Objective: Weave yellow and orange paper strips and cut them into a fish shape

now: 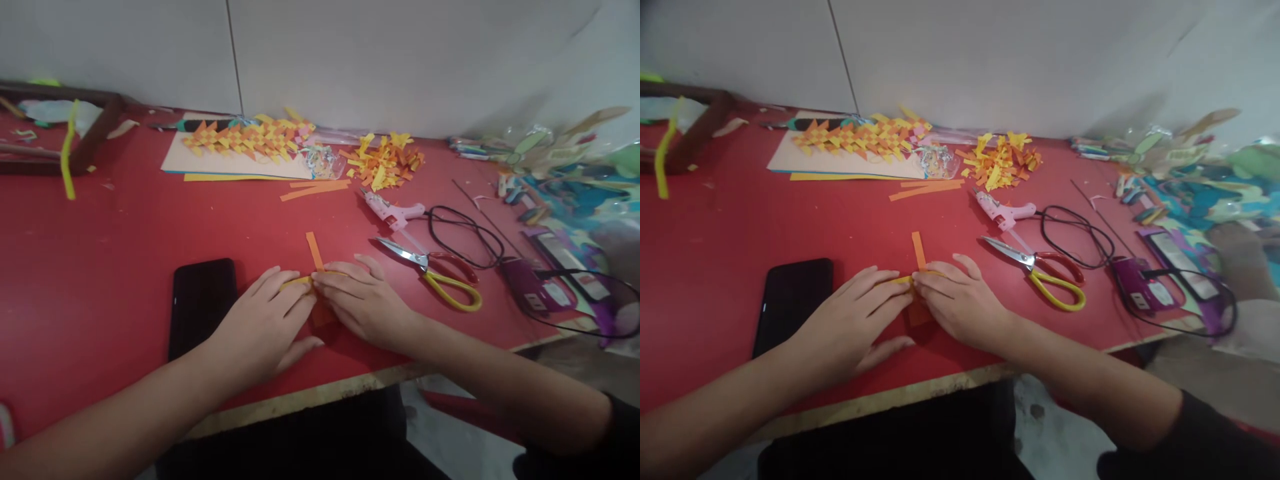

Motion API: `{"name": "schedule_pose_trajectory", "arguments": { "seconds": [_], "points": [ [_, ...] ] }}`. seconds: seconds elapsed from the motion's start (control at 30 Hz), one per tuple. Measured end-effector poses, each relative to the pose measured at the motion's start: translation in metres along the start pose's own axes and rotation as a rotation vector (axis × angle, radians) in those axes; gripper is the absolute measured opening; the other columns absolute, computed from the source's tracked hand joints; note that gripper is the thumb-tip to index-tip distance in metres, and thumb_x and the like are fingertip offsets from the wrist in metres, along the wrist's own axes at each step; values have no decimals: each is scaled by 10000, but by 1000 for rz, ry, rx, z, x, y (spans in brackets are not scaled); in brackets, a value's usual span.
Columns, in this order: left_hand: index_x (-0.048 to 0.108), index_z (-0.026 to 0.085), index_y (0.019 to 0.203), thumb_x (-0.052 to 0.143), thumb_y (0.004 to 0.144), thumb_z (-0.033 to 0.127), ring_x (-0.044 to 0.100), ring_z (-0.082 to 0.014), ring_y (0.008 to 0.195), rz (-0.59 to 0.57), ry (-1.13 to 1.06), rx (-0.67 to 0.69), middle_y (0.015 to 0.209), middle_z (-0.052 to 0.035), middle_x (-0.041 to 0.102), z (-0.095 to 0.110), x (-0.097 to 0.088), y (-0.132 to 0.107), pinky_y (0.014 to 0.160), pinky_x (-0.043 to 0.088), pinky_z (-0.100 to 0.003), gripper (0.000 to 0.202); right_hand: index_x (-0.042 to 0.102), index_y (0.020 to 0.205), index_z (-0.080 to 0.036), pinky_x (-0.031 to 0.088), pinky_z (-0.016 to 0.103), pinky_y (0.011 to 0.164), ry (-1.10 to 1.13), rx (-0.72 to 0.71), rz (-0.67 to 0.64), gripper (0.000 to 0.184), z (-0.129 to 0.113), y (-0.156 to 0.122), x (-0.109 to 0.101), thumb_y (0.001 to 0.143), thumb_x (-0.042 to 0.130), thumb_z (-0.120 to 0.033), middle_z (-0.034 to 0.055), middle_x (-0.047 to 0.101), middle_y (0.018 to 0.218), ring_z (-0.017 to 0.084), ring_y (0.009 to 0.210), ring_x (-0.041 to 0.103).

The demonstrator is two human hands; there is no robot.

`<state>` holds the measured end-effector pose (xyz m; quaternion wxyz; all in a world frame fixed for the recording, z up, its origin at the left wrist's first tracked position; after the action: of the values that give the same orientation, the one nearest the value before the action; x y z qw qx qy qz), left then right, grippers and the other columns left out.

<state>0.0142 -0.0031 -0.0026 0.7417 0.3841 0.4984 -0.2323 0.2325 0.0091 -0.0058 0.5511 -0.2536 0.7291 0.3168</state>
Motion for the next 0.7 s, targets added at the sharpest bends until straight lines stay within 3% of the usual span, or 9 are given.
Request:
{"name": "schedule_pose_trajectory", "arguments": {
  "seconds": [0.1,0.17,0.23,0.3,0.37,0.47,0.57,0.7],
  "points": [
    [636,76,1208,588,918,470,563,-344,1166,-28,-7,-9,1182,-146,679,0,0,0,1057,413,-539,491,544,1359,-286,421,459,1092,270,105,-66,404,13,-2,-23,980,438,-197,40,588,1415,215,1334,509],
    [619,84,1252,592,907,502,553,-345,1169,-66,-4,-16,1177,-142,674,0,0,0,1055,412,-539,542,474,1407,-301,484,395,1040,365,301,107,430,36,-4,-45,980,455,-250,49,532,1467,199,1340,506],
    [593,76,1298,582,887,576,549,-346,1155,-104,11,-21,1176,-150,665,-1,2,0,1043,420,-531,648,515,1347,-251,510,386,983,238,532,336,371,69,-8,-65,987,426,-255,98,605,1370,211,1225,597],
    [575,72,1326,544,857,673,557,-342,1131,-130,30,-26,1182,-156,656,-2,5,0,1048,411,-522,762,589,1270,-197,518,410,900,40,626,287,352,105,-11,-76,949,446,-190,154,666,1259,246,1099,645],
    [567,83,1341,484,831,755,563,-333,1124,-135,54,-28,1196,-150,653,-2,9,-1,1083,369,-513,847,675,1138,-138,464,450,943,-10,619,214,316,137,-13,-78,874,505,-102,204,692,1185,293,1115,621],
    [554,90,1362,387,811,821,533,-330,1188,-100,94,-9,1304,-151,622,-2,13,-4,1139,274,-505,930,665,1168,-78,435,469,941,-47,582,106,408,169,-13,-71,826,454,-4,247,685,1180,305,1094,618],
    [564,118,1366,329,811,836,505,-316,1234,-85,110,-4,1411,-111,580,-2,13,-4,1182,153,-481,937,670,1170,-72,432,435,917,-62,528,18,455,180,-10,-61,785,449,30,236,690,1176,288,1061,622],
    [590,129,1347,283,804,853,515,-301,1224,-76,121,-8,1396,-71,607,-2,11,-3,1201,26,-459,956,697,1069,-69,404,413,870,-88,489,-12,393,179,-1,-57,731,516,17,221,710,1073,283,990,607]
  ]
}}
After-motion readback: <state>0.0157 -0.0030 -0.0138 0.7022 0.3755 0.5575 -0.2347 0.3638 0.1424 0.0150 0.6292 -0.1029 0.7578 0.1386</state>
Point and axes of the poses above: each hand's wrist, its own y-axis towards the middle knuckle, its own x-axis out of the palm, z = x × y, the point moved 1 cm from there along y, towards the middle knuckle
